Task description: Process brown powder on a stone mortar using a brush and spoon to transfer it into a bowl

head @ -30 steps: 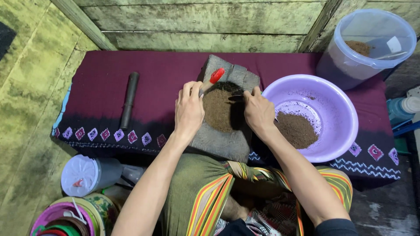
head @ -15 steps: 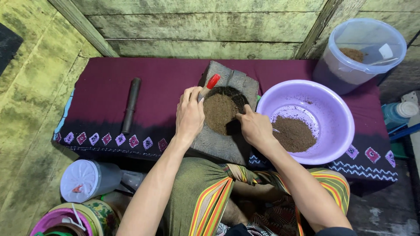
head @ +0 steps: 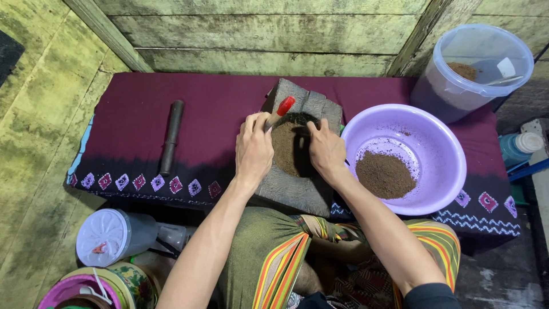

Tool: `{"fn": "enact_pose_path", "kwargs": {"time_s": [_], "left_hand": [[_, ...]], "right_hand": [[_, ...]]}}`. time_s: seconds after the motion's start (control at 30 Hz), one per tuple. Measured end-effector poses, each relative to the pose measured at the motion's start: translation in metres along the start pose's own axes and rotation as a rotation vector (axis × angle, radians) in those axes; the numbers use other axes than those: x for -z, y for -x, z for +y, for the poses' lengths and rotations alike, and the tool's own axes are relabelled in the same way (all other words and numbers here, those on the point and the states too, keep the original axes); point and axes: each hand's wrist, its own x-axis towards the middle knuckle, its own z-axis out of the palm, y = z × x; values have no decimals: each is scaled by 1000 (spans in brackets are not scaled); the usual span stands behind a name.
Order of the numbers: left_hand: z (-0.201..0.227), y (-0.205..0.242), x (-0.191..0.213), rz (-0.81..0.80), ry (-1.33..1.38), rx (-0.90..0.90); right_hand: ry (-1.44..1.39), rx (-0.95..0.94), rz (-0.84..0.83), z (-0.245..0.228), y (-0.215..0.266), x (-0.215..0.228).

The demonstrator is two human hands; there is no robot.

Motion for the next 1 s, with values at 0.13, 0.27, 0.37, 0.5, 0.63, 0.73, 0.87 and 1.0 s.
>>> {"fn": "enact_pose_path", "kwargs": {"time_s": [0.13,0.27,0.37,0.5,0.63,0.73,0.87,1.0], "left_hand": [[2,5,2,10,9,12],[2,4,3,36,-10,-31],[2,8,2,17,-18,-10],[-5,4,-5,-4,-50,-30],[-2,3,-2,-33,23,-17],[-7,4,-6,-14,-73,-57],[-8,3,-7,-30,-86,-63],[-4,2,-4,-39,-34,-52]], "right_hand": [[-13,92,-76,15,16,-12],[-25,257,-180,18,29,-3],[-51,239,-204,22,33,-8],[-132,86,-48,31,28,-13],[-155,-17,-16,34,30,-5],[-155,-41,-2,38,27,-16],[-186,-69,21,34,24,-14],[-138,-66,35,29,17,-16]]}}
